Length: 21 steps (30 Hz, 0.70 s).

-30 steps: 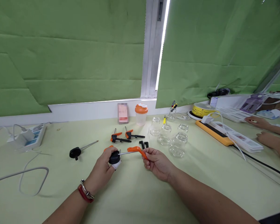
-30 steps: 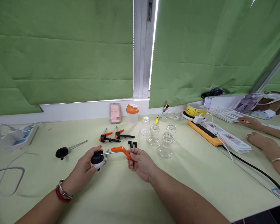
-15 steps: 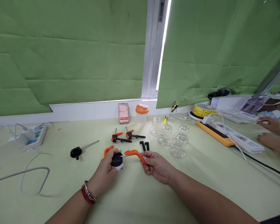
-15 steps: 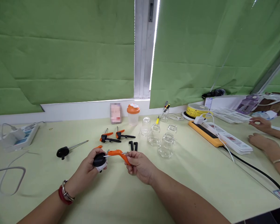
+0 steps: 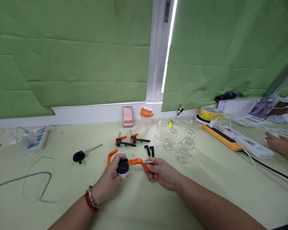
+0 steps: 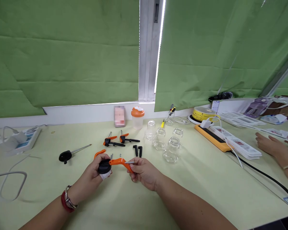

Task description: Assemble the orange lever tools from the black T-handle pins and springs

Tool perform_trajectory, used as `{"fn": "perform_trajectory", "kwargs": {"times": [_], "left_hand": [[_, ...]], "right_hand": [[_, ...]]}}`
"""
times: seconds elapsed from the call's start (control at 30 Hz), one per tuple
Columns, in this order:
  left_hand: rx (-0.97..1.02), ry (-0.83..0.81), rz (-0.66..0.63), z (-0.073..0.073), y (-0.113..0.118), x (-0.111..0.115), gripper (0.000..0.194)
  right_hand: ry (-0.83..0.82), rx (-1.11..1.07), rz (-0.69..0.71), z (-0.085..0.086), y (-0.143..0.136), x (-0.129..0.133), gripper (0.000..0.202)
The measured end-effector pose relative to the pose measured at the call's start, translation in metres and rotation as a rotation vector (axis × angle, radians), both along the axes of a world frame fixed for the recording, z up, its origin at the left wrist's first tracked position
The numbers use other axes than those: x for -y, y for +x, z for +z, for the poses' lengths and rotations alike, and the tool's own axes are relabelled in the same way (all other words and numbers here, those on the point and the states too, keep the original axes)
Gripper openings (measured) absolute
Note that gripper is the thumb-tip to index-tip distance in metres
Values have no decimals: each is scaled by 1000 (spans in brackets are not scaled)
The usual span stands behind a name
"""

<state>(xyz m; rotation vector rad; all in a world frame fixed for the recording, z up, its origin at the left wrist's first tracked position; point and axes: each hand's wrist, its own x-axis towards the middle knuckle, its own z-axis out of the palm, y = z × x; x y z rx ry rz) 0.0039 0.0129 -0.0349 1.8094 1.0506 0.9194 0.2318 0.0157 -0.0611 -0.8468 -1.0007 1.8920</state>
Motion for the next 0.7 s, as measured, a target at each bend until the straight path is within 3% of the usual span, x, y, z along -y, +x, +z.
{"fn": "perform_trajectory", "kwargs": {"times": [0.23, 0.7], "left_hand": [[-31, -61, -46, 2, 1, 4, 45], [-9, -84, -96, -4, -1, 3, 51]], "right_hand": [[12, -9, 0, 1, 0, 0, 29], [43, 12, 1, 2, -1, 1, 31]]}}
